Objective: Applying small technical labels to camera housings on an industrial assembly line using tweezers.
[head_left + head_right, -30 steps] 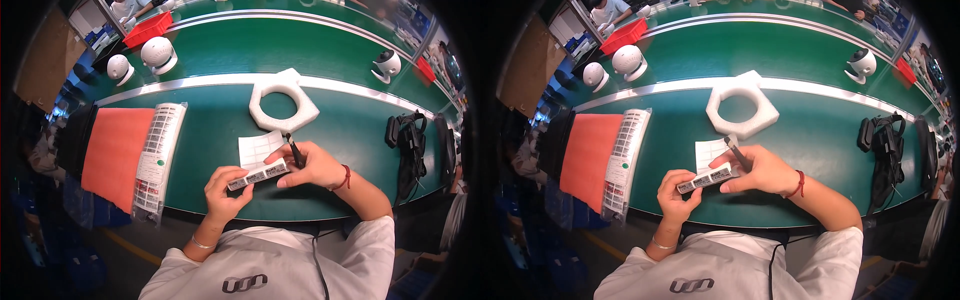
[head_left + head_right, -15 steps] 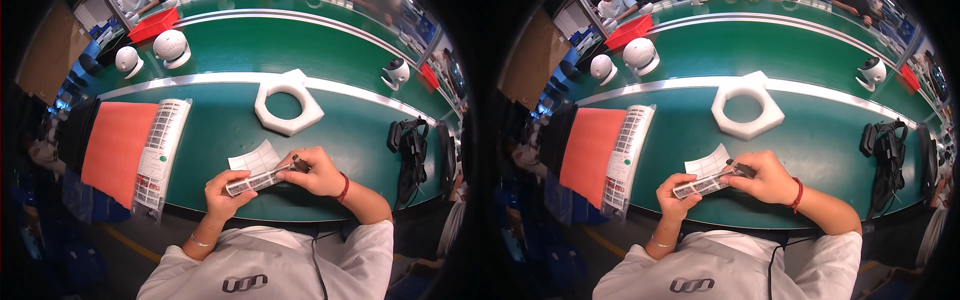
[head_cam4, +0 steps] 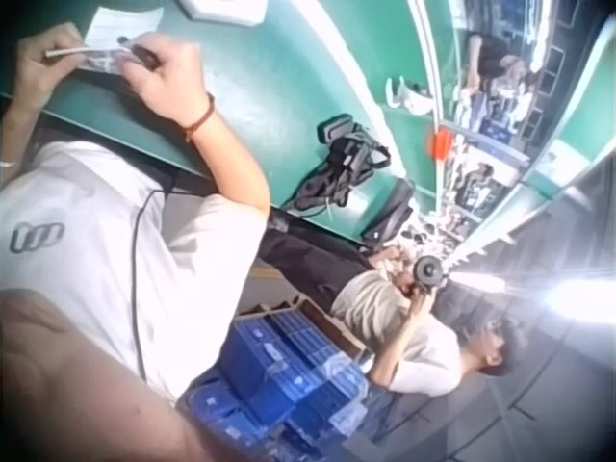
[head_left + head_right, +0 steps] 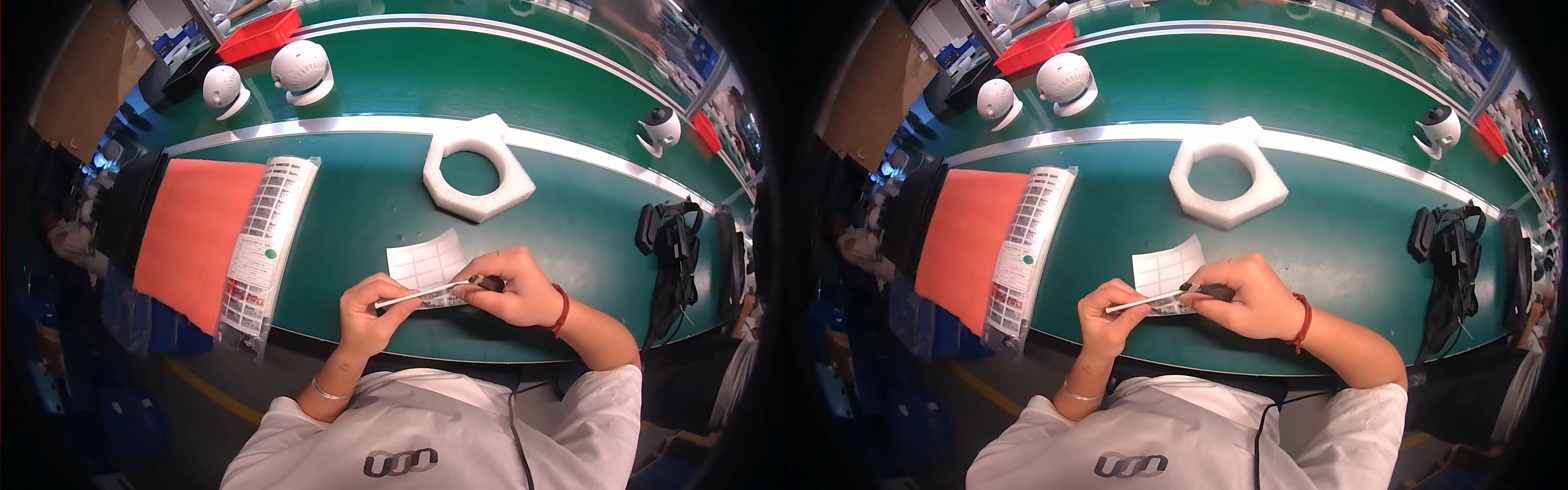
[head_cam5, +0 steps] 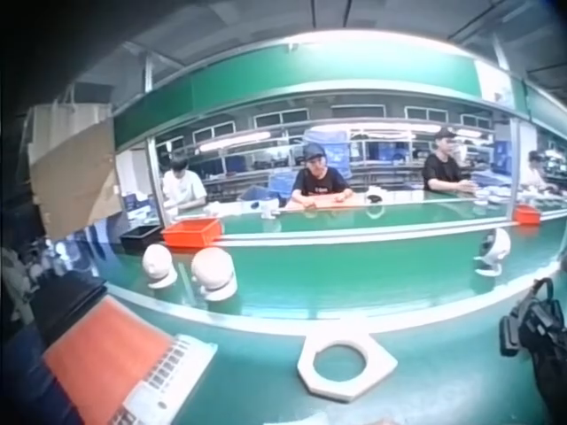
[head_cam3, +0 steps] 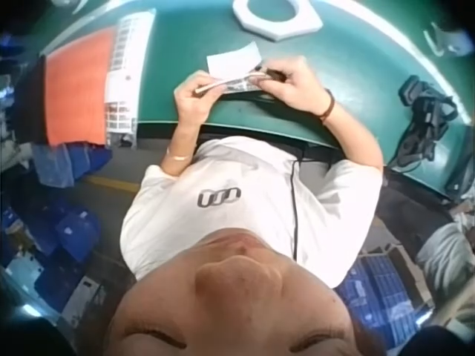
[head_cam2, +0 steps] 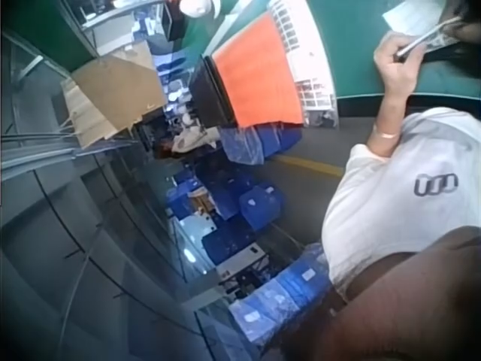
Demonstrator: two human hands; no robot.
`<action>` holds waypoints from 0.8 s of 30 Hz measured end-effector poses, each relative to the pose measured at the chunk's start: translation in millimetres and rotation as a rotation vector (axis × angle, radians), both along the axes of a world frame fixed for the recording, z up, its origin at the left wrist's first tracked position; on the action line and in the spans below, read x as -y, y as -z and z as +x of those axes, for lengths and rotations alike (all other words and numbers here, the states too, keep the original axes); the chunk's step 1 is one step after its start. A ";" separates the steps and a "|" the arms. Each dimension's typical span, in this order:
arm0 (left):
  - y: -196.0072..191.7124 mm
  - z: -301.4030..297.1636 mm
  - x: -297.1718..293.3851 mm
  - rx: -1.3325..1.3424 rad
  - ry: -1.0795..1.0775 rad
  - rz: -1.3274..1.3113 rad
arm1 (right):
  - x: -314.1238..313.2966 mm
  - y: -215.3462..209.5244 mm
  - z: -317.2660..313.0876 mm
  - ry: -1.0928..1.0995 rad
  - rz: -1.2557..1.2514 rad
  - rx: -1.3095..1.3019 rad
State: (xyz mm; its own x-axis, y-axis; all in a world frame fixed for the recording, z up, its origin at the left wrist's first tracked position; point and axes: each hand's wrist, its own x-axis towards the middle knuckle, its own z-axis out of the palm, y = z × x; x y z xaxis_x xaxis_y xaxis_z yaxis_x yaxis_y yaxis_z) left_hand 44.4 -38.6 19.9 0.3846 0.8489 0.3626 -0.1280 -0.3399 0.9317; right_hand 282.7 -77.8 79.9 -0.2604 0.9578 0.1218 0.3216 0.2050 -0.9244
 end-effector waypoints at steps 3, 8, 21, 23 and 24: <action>-2.7 0.0 -0.1 0.003 0.036 -0.073 | 0.9 2.7 -1.1 0.008 0.048 0.004; -6.9 6.4 4.0 0.076 0.026 -0.259 | 3.4 1.9 -2.2 0.040 0.046 0.045; -6.0 4.0 3.4 -0.081 0.061 -0.075 | 1.2 12.9 -12.6 -0.001 0.277 0.048; -8.0 6.8 4.3 -0.082 0.063 -0.095 | 4.4 15.1 -12.7 0.019 0.302 0.089; -8.5 8.4 4.4 -0.067 0.065 -0.113 | 5.6 16.0 -13.0 0.015 0.300 0.097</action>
